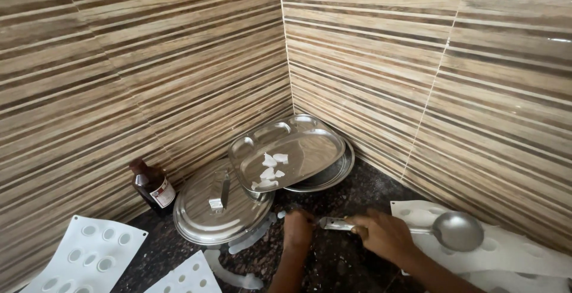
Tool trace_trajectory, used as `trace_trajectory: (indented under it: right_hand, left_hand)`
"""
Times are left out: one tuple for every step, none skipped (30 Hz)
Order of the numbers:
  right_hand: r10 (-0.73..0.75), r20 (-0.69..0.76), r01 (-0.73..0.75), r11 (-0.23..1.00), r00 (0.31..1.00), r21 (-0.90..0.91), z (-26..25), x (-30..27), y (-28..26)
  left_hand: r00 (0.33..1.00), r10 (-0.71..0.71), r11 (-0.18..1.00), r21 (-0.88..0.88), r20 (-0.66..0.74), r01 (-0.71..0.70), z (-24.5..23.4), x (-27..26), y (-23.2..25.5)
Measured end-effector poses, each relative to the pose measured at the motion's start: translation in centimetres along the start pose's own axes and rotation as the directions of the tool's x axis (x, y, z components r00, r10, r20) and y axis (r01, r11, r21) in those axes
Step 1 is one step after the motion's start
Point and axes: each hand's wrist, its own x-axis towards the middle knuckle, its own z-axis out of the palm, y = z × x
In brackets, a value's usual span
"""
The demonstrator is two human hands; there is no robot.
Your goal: The person arranges silicone molds with round cavities across a dark countertop, spreading them out to form a work area. They then handle white wax pieces near the sink and use a knife to cut and transfer wax pieces onto a metal tray beside the molds.
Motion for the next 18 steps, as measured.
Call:
trace_trajectory:
  right_hand:
    - [0.001, -0.002, -0.001, 1.0, 1.0, -0.001, 0.1, 0.0, -0.2]
    - [0.012, -0.019, -0.012, 1.0, 1.0, 0.005, 0.4, -0.3, -0.3]
    - [0.023, -0.037, -0.022, 1.0, 0.999, 0.012, 0.6, -0.6, -0.4]
    - [0.024, -0.036, -0.023, 1.0, 0.999, 0.013, 0.3, -0.6, -0.7]
    - [0.035, -0.011, -0.035, 0.999, 0.999, 0.008, 0.0, -0.7, -0.9]
    - [0.046, 0.014, -0.046, 0.999, 0.999, 0.002, -0.4, -0.8, -1.3]
    - [0.047, 0.014, -0.047, 0.999, 0.999, 0.002, -0.3, -0.8, -1.3]
    - [0.048, 0.04, -0.048, 0.999, 0.998, 0.0, -0.3, -0.7, -1.4]
    - [0.049, 0.066, -0.049, 0.999, 0.997, -0.003, -0.3, -0.6, -1.4]
    - [0.05, 0.068, -0.05, 0.999, 0.996, -0.003, -0.2, -0.8, -1.4]
    - [0.043, 0.037, -0.044, 0.999, 0.998, 0.016, -0.1, -1.0, -1.3]
    - [0.035, 0.004, -0.035, 0.999, 0.999, 0.034, 0.0, -1.1, -1.3]
    - [0.035, 0.004, -0.035, 0.999, 0.999, 0.034, 0.3, -1.2, -1.4]
    - [0.035, -0.032, -0.033, 0.998, 0.999, 0.048, 0.5, -1.3, -1.4]
    - [0.036, -0.068, -0.031, 0.998, 0.997, 0.063, 0.7, -1.5, -1.5]
    - [0.035, -0.065, -0.031, 0.998, 0.997, 0.061, 1.1, -1.5, -1.4]
    - [0.039, -0.085, -0.033, 0.997, 0.996, 0.072, 1.4, -1.5, -1.4]
    - [0.038, -0.106, -0.029, 0.996, 0.994, 0.084, 1.7, -1.4, -1.4]
  left_hand:
    - [1.0, 0.002, 1.0, 0.0, 0.0, -0.002, -0.5, 0.0, 0.5]
    - [1.0, -0.014, 1.0, 0.002, 0.002, 0.014, -0.9, -0.2, 1.0]
    - [1.0, -0.03, 1.0, 0.005, 0.005, 0.03, -1.3, -0.4, 1.5]
    - [1.0, -0.031, 1.0, 0.006, 0.006, 0.03, -1.1, -0.3, 1.3]
    - [0.999, -0.032, 0.999, 0.007, 0.014, 0.032, -0.9, -0.1, 1.1]
    - [0.999, -0.033, 0.999, 0.007, 0.021, 0.032, -0.8, 0.1, 0.9]
    - [0.999, -0.032, 0.999, 0.007, 0.022, 0.032, -1.1, 0.0, 1.1]
    - [1.0, -0.009, 1.0, 0.01, 0.028, 0.009, -1.4, 0.0, 1.2]
    - [0.999, 0.014, 1.0, 0.013, 0.034, -0.014, -1.7, -0.1, 1.4]
    - [0.999, 0.013, 1.0, 0.012, 0.036, -0.013, -1.7, -0.2, 1.6]
    - [0.999, 0.013, 1.0, 0.021, 0.034, -0.014, -1.7, -0.4, 1.7]
    - [0.999, 0.014, 0.999, 0.029, 0.029, -0.015, -1.7, -0.4, 1.9]
    - [0.999, 0.014, 0.999, 0.028, 0.029, -0.015, -1.8, -0.5, 2.0]
    - [1.0, -0.005, 1.0, 0.025, 0.01, 0.004, -1.8, -0.6, 2.2]
    - [1.0, -0.023, 0.999, 0.022, -0.008, 0.024, -1.9, -0.7, 2.3]
    - [1.0, -0.027, 0.999, 0.019, -0.008, 0.027, -1.6, -0.7, 2.0]
    - [0.999, -0.046, 0.999, 0.01, -0.012, 0.047, -1.3, -0.7, 1.7]
    - [0.998, -0.067, 0.998, 0.002, -0.021, 0.067, -1.2, -0.7, 1.3]
